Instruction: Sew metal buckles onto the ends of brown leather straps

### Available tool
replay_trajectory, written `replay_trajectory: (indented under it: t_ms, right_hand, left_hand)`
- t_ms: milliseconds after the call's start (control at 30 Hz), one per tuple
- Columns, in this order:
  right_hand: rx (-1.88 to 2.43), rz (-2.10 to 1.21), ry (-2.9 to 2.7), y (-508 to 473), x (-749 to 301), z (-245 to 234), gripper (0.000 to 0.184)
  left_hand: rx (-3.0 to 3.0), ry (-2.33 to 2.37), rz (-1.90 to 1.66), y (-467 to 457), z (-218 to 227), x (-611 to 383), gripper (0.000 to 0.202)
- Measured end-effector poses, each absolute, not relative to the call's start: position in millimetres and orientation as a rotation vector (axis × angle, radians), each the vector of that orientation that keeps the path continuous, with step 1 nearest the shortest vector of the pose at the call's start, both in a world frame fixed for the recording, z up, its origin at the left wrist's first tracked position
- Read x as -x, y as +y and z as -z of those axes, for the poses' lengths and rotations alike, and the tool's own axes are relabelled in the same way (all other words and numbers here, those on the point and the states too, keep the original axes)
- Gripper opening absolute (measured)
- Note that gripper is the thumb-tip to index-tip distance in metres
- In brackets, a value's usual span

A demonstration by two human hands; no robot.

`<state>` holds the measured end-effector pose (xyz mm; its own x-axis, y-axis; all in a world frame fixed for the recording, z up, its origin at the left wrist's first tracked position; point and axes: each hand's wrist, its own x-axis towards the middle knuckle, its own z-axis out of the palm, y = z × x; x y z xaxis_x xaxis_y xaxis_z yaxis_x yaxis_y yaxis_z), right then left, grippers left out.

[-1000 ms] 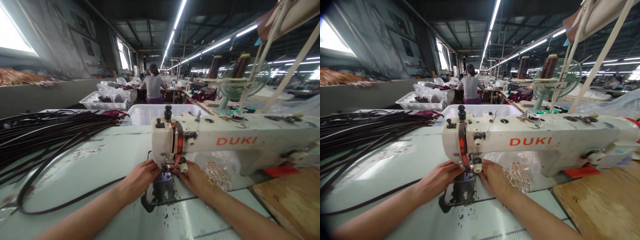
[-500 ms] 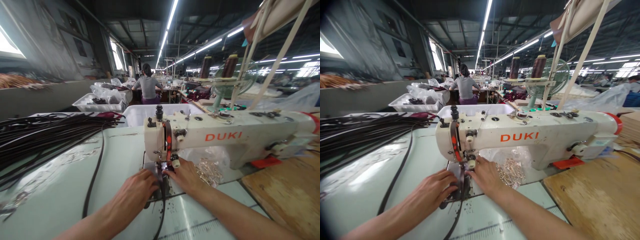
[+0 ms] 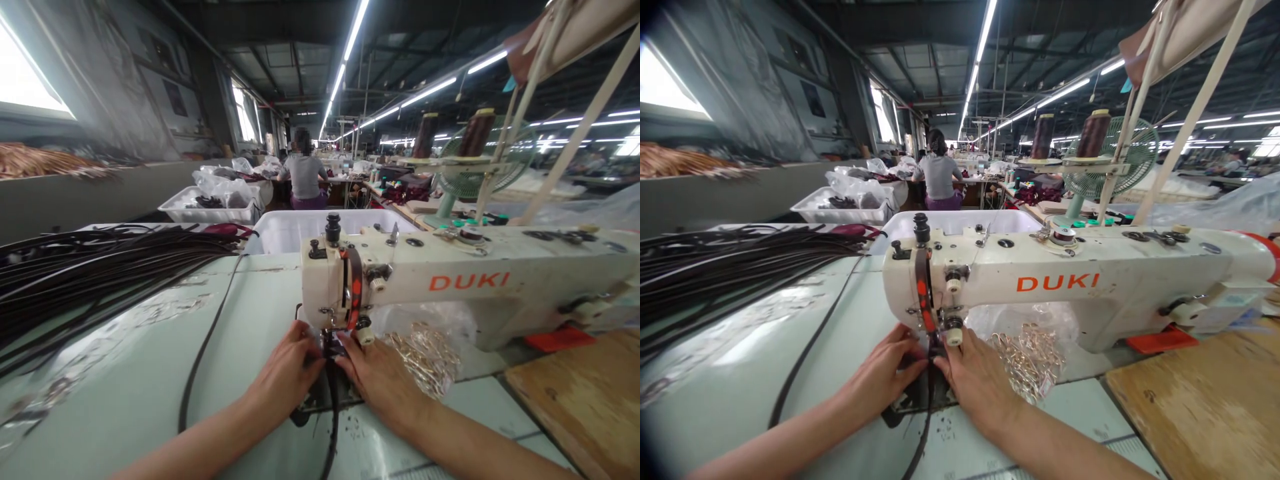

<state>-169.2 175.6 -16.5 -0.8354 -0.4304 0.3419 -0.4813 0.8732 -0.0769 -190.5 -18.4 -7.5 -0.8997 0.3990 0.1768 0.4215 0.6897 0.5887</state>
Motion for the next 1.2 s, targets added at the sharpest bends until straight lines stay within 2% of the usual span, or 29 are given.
replay_trajectory:
  t_ms: [267,500,767,967,1000,1100,1133,1200]
  right_hand:
    - [-0.733,-0.217,-2.799,172.4,169.3,17.8,0.027]
    - [-0.812,-0.261,-2.755,171.1,173.2,17.2,0.023]
    - [-0.783,-0.139,-2.765,165.6,178.1,19.8,0.020]
    - [-0.653,-0.384,-2.829,178.2,174.3,10.0,0.025]
    - [-0.641,-0.405,-2.847,181.8,173.4,6.6,0.028]
    - [-0.658,-0.395,-2.939,190.3,172.2,-3.9,0.042]
    - [-0.667,-0.372,-2.961,192.1,172.1,-6.6,0.041]
    - [-0.701,-0.350,-2.963,194.4,171.4,-8.9,0.026]
  left_hand:
    - [0.588,-2.800,0.964,-2.7,8.1,193.4,0.009]
    - [0.574,-2.761,1.035,-8.0,3.4,197.9,0.010]
    - [0.640,-2.792,1.019,-6.2,2.0,190.2,0.010]
    - [0.819,-2.932,0.751,-22.9,-12.2,186.4,0.006]
    - [0.842,-2.949,0.687,-26.6,-14.2,184.9,0.010]
    - [0.996,-2.920,0.529,-34.1,-12.5,175.8,0.055]
    - [1.057,-2.897,0.481,-35.2,-9.3,172.0,0.064]
    - [1.157,-2.867,0.390,-36.3,-0.8,165.3,0.067]
